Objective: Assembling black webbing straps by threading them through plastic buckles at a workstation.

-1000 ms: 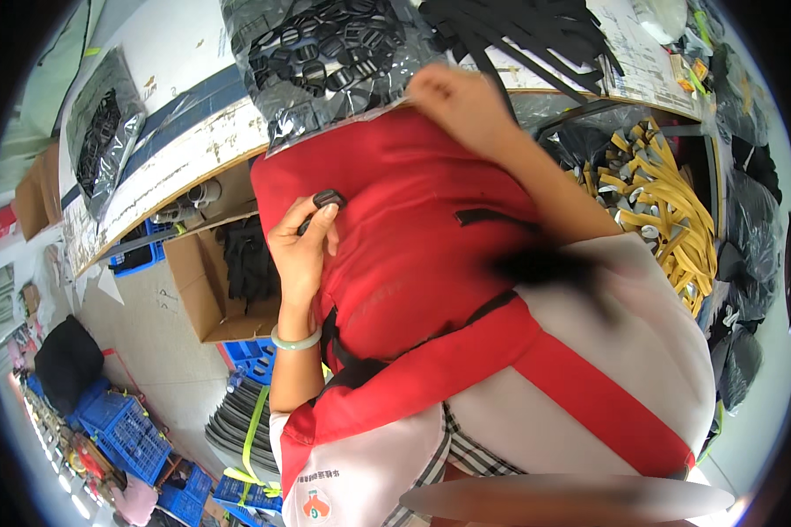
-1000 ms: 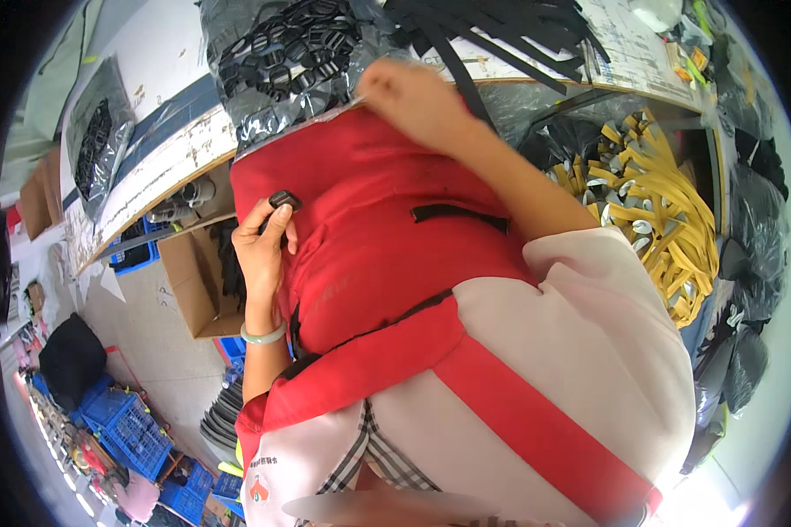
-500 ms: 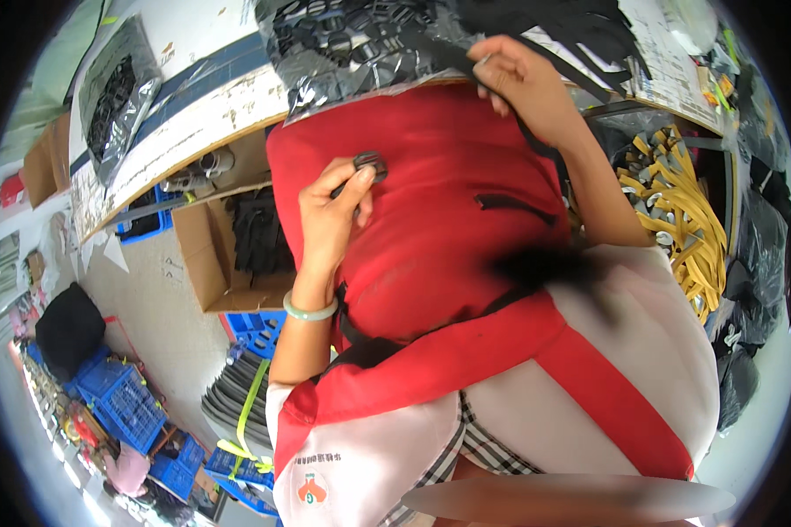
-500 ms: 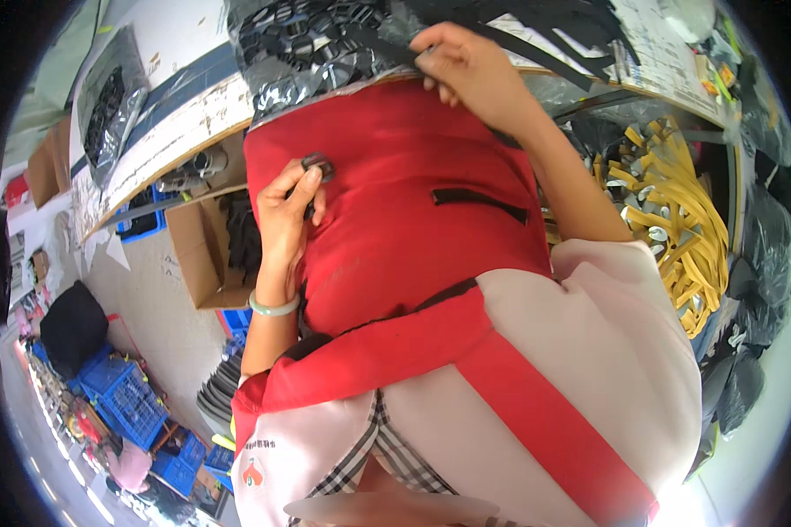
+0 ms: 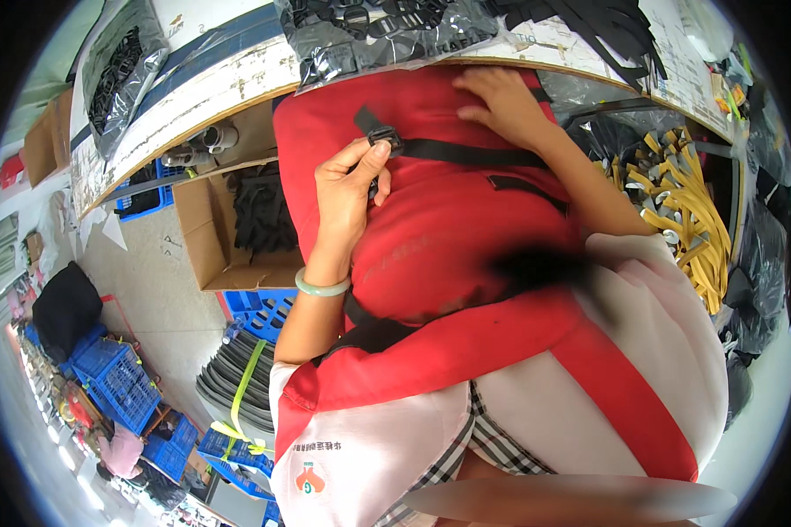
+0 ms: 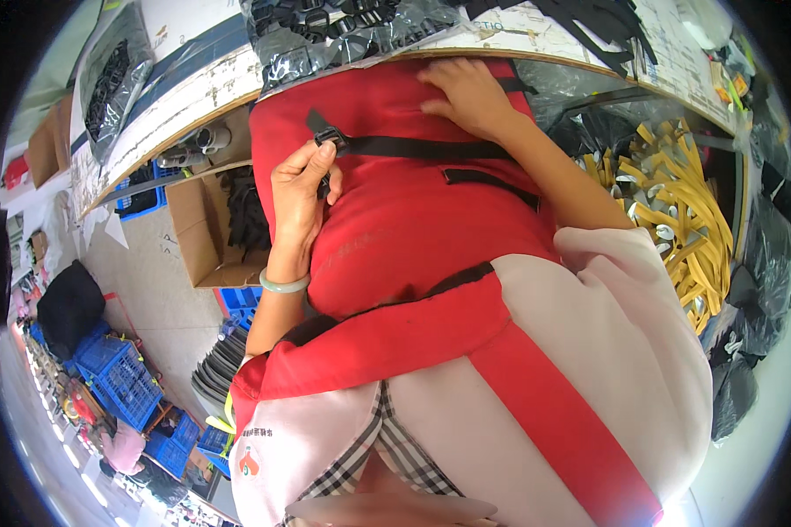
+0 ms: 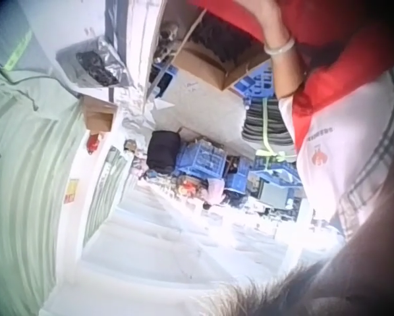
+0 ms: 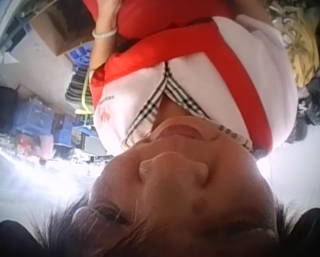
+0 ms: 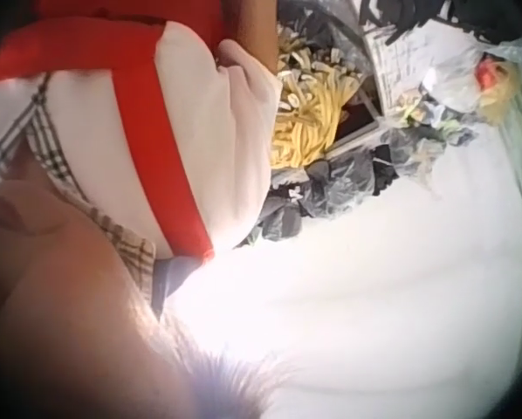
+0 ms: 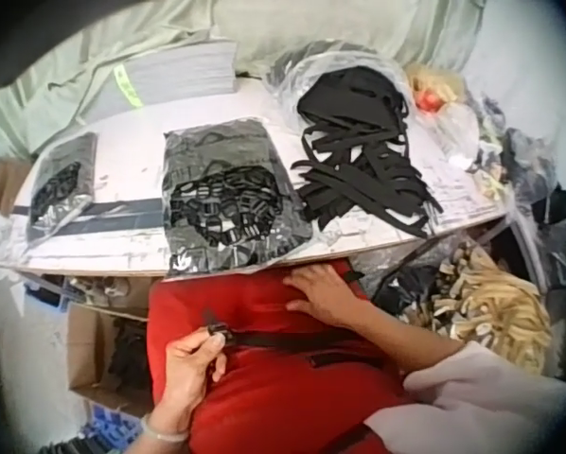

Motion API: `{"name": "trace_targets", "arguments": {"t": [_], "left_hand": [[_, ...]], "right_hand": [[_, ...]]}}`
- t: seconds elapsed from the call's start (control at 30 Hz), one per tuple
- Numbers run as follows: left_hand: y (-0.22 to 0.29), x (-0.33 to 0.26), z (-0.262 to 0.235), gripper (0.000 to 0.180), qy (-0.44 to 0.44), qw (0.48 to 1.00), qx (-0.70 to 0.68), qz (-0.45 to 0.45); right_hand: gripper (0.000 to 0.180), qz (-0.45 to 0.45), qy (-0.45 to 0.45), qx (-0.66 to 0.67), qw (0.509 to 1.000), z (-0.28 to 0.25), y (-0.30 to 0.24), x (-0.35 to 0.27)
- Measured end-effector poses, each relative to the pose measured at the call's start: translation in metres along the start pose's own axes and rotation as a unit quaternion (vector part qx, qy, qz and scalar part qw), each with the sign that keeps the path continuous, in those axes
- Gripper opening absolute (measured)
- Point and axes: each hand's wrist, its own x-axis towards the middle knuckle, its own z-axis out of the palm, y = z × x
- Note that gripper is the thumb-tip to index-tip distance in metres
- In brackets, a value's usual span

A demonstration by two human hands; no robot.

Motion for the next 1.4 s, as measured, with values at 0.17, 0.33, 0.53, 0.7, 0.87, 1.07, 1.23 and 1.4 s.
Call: {"name": "trace_targets", "arguments": {"t": [0.17, 0.33, 0.53, 0.7, 0.87, 1.07, 1.23, 1.4], "left_hand": [[-0.006, 0.0, 0.0, 0.016, -0.021, 1.0, 0.01, -0.016], [-0.006, 0.0, 0.004, 0.013, -0.009, 0.999, 0.019, -0.026], [-0.002, -0.002, 0.017, 0.008, -0.101, 0.98, 0.154, 0.07], [-0.002, 0.001, 0.021, 0.011, -0.073, 0.984, 0.152, 0.051], [-0.003, 0.001, 0.012, 0.01, -0.022, 0.987, 0.153, 0.03], [-0.003, 0.003, 0.011, 0.011, -0.02, 0.99, 0.136, 0.021], [0.004, 0.008, 0.003, 0.015, 0.056, 0.995, 0.073, 0.034], [-0.004, 0.007, 0.008, 0.015, 0.053, 0.988, 0.111, 0.096]], "right_hand": [[0.026, 0.054, -0.216, 0.116, 0.968, 0.014, 0.021, -0.017], [0.022, 0.238, -0.161, 0.255, 0.923, -0.003, 0.012, -0.005], [0.027, 0.227, -0.194, 0.509, 0.807, -0.036, -0.064, 0.017], [0.023, 0.239, -0.168, 0.536, 0.792, -0.028, -0.076, 0.036], [0.022, 0.277, -0.251, 0.563, 0.737, -0.039, -0.076, 0.04], [0.021, 0.263, -0.174, 0.564, 0.763, -0.034, -0.083, 0.041], [0.024, 0.304, -0.248, 0.62, 0.679, -0.065, -0.098, 0.051], [0.024, 0.312, -0.218, 0.671, 0.637, -0.049, -0.107, 0.042]]}}
